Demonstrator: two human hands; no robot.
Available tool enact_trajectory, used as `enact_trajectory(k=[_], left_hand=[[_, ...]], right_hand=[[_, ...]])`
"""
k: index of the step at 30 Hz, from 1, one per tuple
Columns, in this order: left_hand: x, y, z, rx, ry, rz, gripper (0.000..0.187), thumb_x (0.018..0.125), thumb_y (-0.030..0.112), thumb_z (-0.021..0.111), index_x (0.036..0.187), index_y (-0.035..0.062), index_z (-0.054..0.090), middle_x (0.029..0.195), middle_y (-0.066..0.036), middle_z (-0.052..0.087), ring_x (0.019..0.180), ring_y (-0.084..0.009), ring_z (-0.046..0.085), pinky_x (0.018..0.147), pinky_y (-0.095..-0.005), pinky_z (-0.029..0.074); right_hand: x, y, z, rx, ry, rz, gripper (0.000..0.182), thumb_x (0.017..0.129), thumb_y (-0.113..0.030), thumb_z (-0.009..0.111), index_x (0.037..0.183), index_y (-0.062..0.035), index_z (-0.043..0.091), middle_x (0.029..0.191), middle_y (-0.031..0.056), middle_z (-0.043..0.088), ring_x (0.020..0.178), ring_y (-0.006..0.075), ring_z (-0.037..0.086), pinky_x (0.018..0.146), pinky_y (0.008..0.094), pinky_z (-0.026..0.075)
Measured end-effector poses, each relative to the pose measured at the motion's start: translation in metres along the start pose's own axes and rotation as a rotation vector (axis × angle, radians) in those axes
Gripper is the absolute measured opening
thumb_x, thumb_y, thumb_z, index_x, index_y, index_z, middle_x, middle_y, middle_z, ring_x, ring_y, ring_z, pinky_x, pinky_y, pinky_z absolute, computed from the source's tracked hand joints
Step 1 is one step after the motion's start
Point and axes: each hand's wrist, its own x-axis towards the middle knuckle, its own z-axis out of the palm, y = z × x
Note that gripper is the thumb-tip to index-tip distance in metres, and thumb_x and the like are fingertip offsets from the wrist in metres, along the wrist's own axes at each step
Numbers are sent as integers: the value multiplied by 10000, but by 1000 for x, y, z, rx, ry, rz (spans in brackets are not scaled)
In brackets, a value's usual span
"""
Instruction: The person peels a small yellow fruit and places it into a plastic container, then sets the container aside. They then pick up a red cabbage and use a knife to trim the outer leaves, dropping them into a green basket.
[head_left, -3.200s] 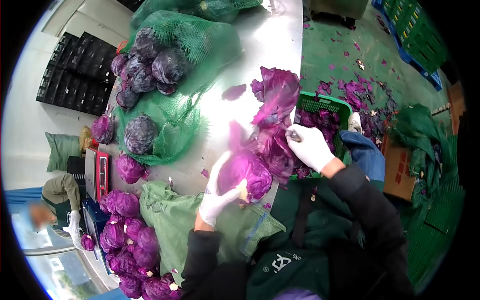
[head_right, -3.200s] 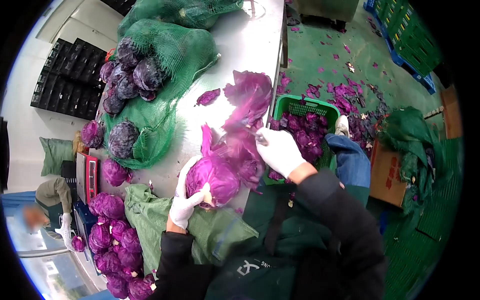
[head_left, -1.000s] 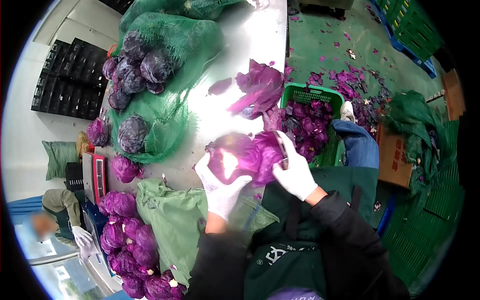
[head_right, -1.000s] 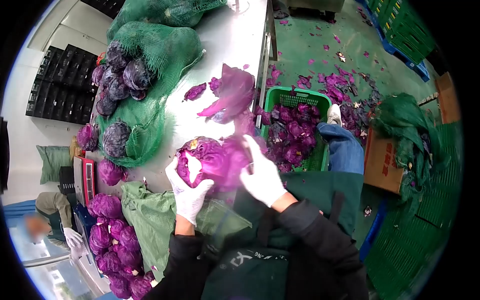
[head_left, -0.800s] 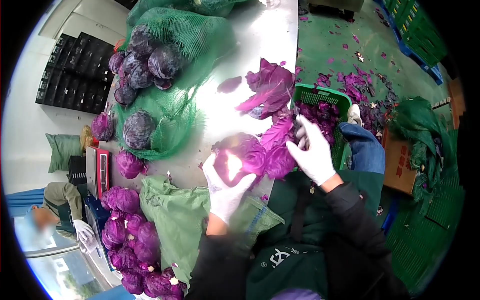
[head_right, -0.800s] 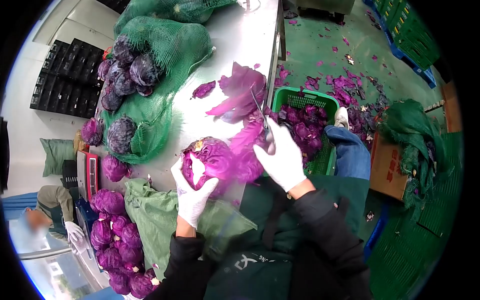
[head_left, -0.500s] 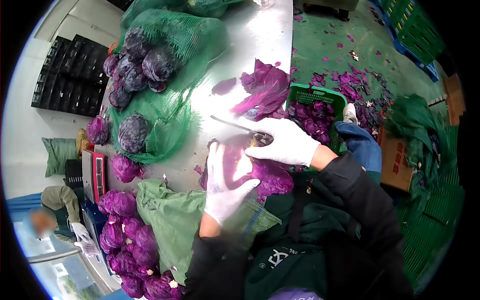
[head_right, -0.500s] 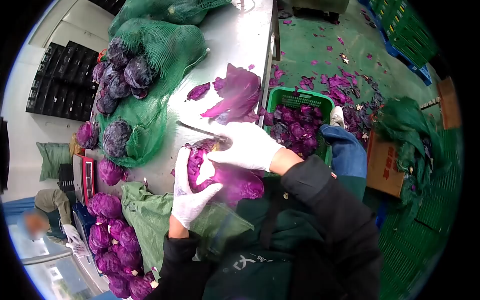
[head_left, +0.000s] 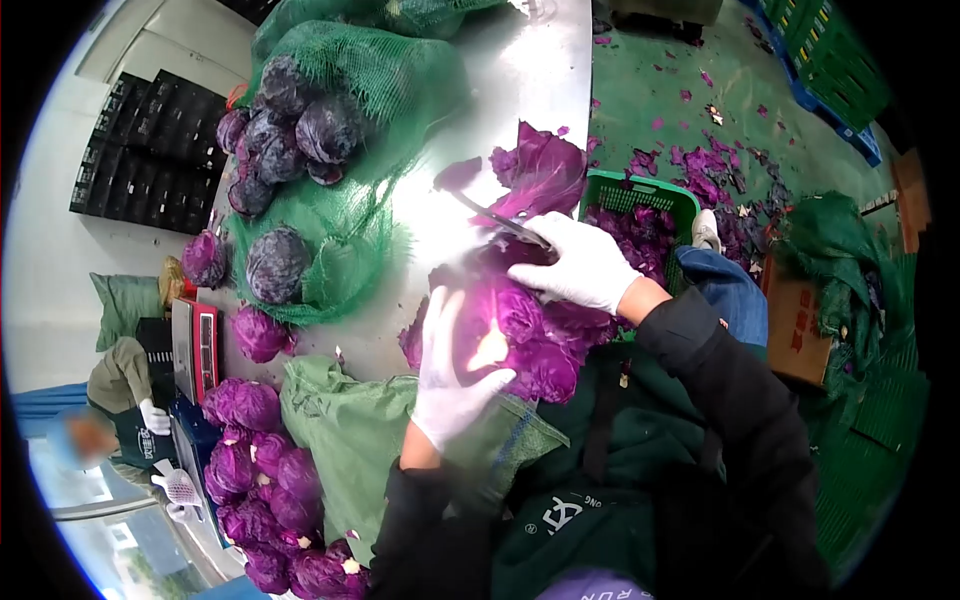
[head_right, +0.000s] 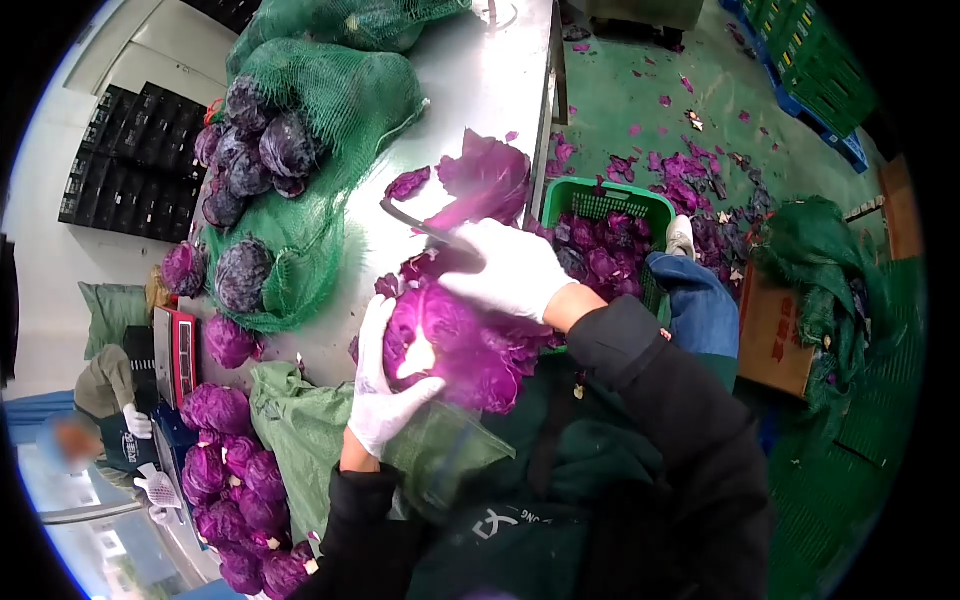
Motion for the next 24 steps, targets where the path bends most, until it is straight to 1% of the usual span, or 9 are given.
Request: enact_trajectory(k=[1,2,5,8,10,12,15,19,24], left_hand=[[-3,2,-3,38,-5,-35,1049,638,229,879,1490,5,310,1517,-252,260,1403,-411,307,1154,-460,300],[-4,8,-6,78,-10,-64,1056,640,231,879,1495,4,302,1511,-251,251,1394,-412,310,1151,-461,303],[-10,18,3,114,38,-115,1070,645,223,879,1503,3,281,1496,-253,239,1386,-397,310,1144,-461,311],[-2,30,28,87,182,-127,1131,644,196,903,1513,-18,210,1488,-261,241,1397,-366,298,1143,-451,326],[4,31,28,-39,198,-167,1134,644,197,911,1496,-47,204,1482,-260,256,1369,-351,350,1111,-428,377],[10,29,27,-158,199,-220,1124,643,196,912,1484,-60,212,1468,-254,288,1346,-340,385,1087,-416,404],[13,16,25,-74,177,-177,1119,637,225,915,1470,-70,229,1413,-254,375,1301,-347,439,1076,-411,402],[18,16,22,-39,147,-204,1122,639,269,906,1472,-70,235,1425,-275,375,1314,-379,429,1103,-419,370],[21,16,19,2,111,-183,1105,647,281,893,1469,-68,243,1424,-274,380,1314,-391,427,1109,-429,362]], right_hand=[[-3,0,5,-46,-67,20,412,846,-390,670,1105,-76,603,1109,107,600,1005,295,615,857,386,497],[1,-1,4,-63,-218,47,367,877,-389,603,1123,-119,569,1056,141,606,955,343,640,840,444,515],[-7,5,24,-32,-11,102,293,885,-313,580,1087,-101,570,1040,157,606,914,365,643,813,465,517],[7,23,18,-96,-85,243,309,886,-335,584,1068,-86,571,1032,167,622,923,365,642,815,463,516],[6,21,0,-112,81,254,428,912,-407,593,1181,-74,578,967,159,643,894,344,649,794,434,524],[-6,-7,-19,-6,92,216,424,944,-383,573,1249,-88,564,981,148,651,869,320,660,732,400,541],[-34,-8,-5,-206,213,-284,463,978,-324,531,1368,-76,510,820,82,650,639,268,649,560,375,527],[-67,-37,-7,-288,-153,-132,587,980,-290,539,1503,-95,358,741,80,619,577,251,626,481,364,483],[-58,-34,-2,-194,-175,-110,604,980,-322,538,1512,-112,343,678,70,599,490,260,582,453,373,460]])
